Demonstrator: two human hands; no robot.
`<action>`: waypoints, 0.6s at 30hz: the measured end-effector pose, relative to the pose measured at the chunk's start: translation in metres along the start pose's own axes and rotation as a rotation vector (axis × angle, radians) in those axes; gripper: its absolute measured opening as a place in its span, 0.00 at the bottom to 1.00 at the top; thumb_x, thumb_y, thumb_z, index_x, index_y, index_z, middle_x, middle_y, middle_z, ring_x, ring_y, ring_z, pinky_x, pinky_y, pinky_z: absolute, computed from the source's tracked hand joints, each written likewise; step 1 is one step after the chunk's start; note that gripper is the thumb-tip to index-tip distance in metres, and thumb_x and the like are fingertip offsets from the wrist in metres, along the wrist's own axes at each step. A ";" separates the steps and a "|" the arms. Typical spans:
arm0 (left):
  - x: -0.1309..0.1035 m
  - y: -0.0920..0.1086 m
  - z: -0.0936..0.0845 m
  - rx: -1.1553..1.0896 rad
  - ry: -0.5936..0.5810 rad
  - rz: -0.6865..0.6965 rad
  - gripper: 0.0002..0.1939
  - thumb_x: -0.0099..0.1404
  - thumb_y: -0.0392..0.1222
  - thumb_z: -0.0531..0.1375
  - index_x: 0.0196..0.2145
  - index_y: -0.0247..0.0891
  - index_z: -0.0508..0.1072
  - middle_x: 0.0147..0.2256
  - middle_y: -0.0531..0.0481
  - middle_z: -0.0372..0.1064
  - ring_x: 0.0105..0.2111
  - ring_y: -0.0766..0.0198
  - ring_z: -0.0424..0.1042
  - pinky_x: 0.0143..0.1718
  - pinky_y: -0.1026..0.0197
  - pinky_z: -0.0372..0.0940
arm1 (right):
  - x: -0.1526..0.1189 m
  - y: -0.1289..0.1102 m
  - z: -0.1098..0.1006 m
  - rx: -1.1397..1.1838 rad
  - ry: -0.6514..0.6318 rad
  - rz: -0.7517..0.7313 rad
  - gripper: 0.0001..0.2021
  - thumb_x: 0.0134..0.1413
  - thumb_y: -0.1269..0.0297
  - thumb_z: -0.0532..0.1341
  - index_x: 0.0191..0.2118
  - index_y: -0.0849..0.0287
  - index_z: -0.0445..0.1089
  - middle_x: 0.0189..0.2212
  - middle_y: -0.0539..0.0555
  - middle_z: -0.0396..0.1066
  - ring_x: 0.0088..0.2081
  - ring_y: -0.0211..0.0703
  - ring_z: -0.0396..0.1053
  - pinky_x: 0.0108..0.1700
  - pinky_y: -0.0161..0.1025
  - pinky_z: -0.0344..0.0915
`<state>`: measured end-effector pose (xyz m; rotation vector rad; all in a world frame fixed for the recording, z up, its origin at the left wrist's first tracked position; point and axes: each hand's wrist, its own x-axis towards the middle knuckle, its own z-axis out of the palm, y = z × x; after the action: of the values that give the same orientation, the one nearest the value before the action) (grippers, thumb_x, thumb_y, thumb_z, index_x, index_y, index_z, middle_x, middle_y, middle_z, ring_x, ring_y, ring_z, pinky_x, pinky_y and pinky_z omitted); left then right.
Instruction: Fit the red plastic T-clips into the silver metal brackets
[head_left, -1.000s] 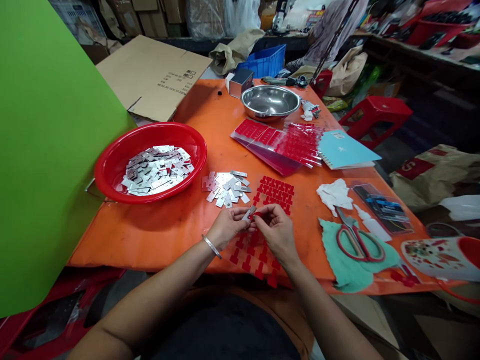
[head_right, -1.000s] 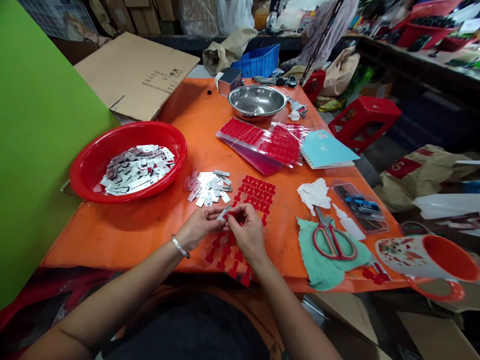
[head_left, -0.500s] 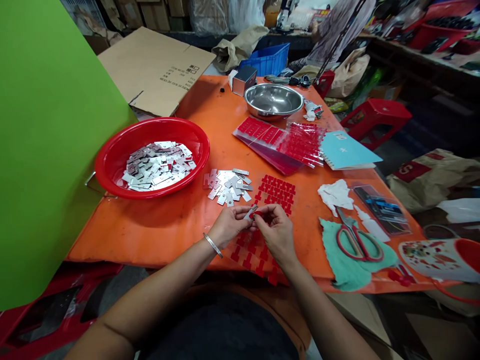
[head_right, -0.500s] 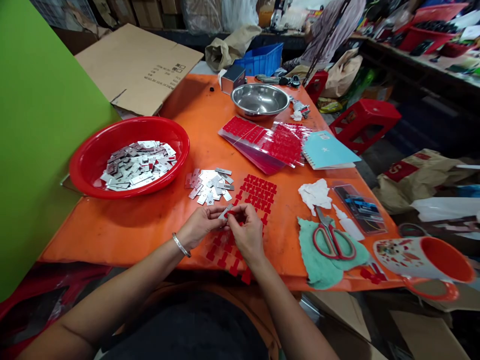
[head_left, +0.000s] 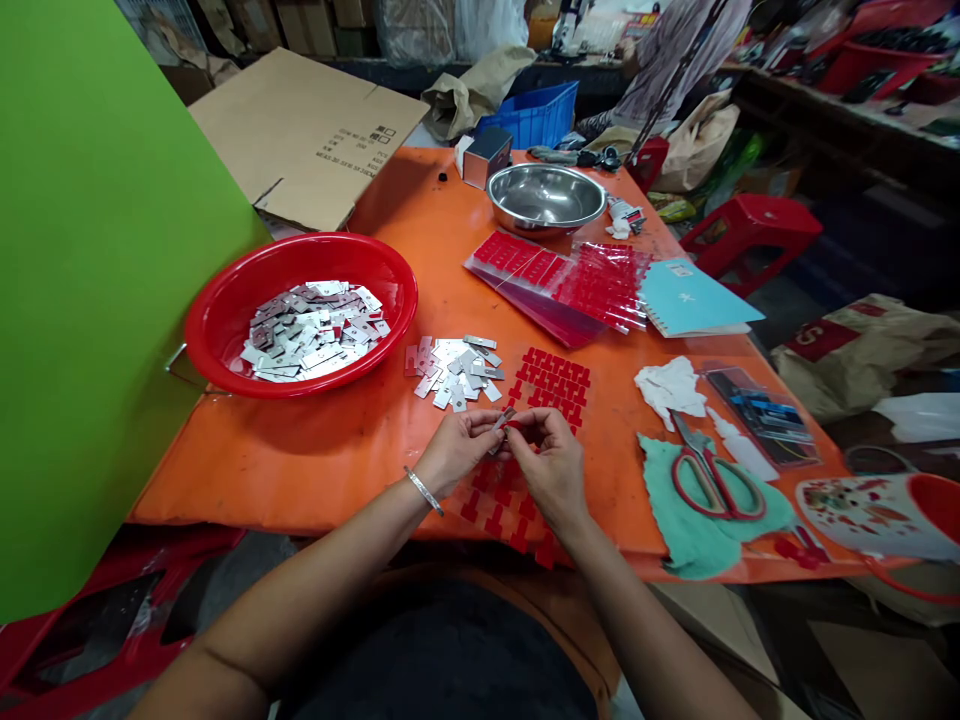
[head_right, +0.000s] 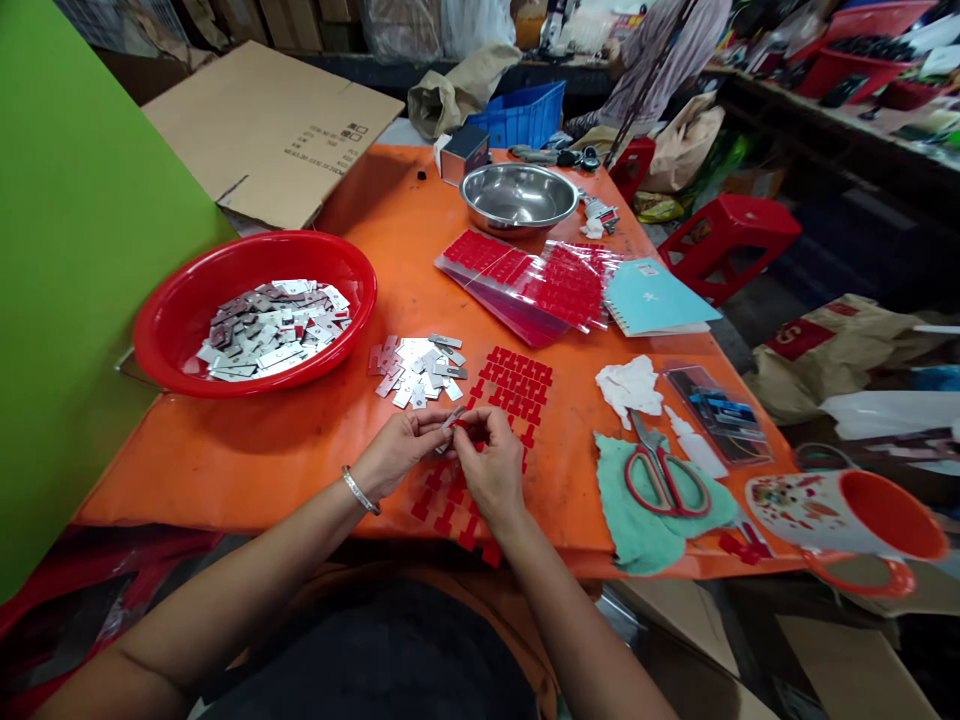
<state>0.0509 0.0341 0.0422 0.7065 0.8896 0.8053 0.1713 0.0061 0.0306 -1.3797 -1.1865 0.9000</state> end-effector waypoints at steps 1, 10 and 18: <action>0.000 -0.001 0.000 0.008 0.011 0.012 0.14 0.52 0.35 0.64 0.39 0.30 0.75 0.33 0.46 0.74 0.28 0.68 0.71 0.31 0.66 0.68 | -0.001 0.000 0.000 -0.019 0.004 -0.018 0.06 0.50 0.63 0.61 0.33 0.56 0.63 0.29 0.50 0.66 0.26 0.39 0.68 0.24 0.36 0.71; -0.001 -0.004 0.005 0.031 0.084 0.084 0.13 0.54 0.36 0.63 0.38 0.30 0.75 0.27 0.48 0.74 0.24 0.67 0.72 0.31 0.63 0.69 | -0.001 -0.003 -0.004 -0.302 0.104 -0.252 0.04 0.55 0.64 0.57 0.33 0.57 0.66 0.41 0.57 0.64 0.41 0.45 0.66 0.33 0.39 0.67; -0.002 -0.008 0.005 0.040 0.053 0.115 0.14 0.55 0.37 0.62 0.40 0.30 0.74 0.27 0.48 0.74 0.25 0.67 0.72 0.31 0.64 0.70 | 0.009 -0.010 -0.007 -0.280 0.108 -0.185 0.04 0.53 0.65 0.58 0.30 0.58 0.67 0.37 0.55 0.65 0.40 0.43 0.65 0.32 0.36 0.65</action>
<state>0.0571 0.0279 0.0392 0.7798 0.9210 0.9137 0.1779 0.0126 0.0418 -1.4907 -1.3690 0.5373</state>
